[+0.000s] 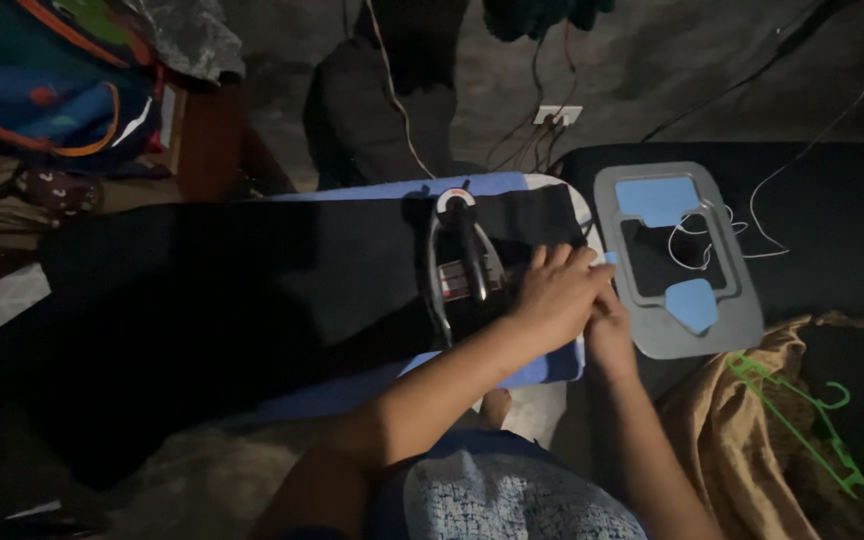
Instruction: The person irons a dark-colored garment on a blue ironing board. They use a steam iron to smooth the fabric, frequently adjusting the garment's position with their left hand to ensure even coverage. The person works methodically across the surface of the clothing, moving the iron back and forth.
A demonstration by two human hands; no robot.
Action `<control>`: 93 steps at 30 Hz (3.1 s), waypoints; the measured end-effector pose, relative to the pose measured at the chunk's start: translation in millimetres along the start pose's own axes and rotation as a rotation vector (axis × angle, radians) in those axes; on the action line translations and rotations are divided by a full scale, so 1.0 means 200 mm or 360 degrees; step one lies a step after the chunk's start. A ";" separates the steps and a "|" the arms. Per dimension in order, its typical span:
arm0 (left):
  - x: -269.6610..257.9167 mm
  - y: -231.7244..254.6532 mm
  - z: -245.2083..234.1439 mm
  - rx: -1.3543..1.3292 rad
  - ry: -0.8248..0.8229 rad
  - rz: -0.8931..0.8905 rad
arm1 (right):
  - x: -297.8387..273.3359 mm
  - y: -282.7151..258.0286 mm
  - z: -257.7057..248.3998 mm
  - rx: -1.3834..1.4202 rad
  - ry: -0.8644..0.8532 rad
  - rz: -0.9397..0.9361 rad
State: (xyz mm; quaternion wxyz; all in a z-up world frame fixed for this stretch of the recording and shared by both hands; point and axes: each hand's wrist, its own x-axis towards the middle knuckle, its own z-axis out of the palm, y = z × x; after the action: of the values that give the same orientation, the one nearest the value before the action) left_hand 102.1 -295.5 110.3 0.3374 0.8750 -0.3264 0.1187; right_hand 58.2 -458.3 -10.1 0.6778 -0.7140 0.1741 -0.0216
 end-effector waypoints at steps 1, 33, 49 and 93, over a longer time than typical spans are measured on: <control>0.02 0.01 0.03 0.0142 -0.0049 0.0036 | -0.03 -0.03 0.02 -0.0170 -0.0048 -0.0307; 0.07 0.14 0.56 0.0193 -0.0682 0.0064 | 0.26 0.01 -0.88 -0.1582 0.0644 -0.0775; 0.12 -0.26 -0.61 -0.0265 0.0587 -0.0562 | 0.00 -0.56 0.47 -0.0659 -0.0729 -0.0705; 0.09 -1.38 0.13 0.0538 0.0186 -0.0744 | 0.35 -0.71 0.22 -0.0526 -0.0225 0.0465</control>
State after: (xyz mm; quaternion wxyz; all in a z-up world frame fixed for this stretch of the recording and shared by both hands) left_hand 295.6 -167.3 -43.8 0.2233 0.9619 -0.0716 0.1407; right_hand 167.3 -433.1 110.2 0.5581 -0.7823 0.2288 0.1556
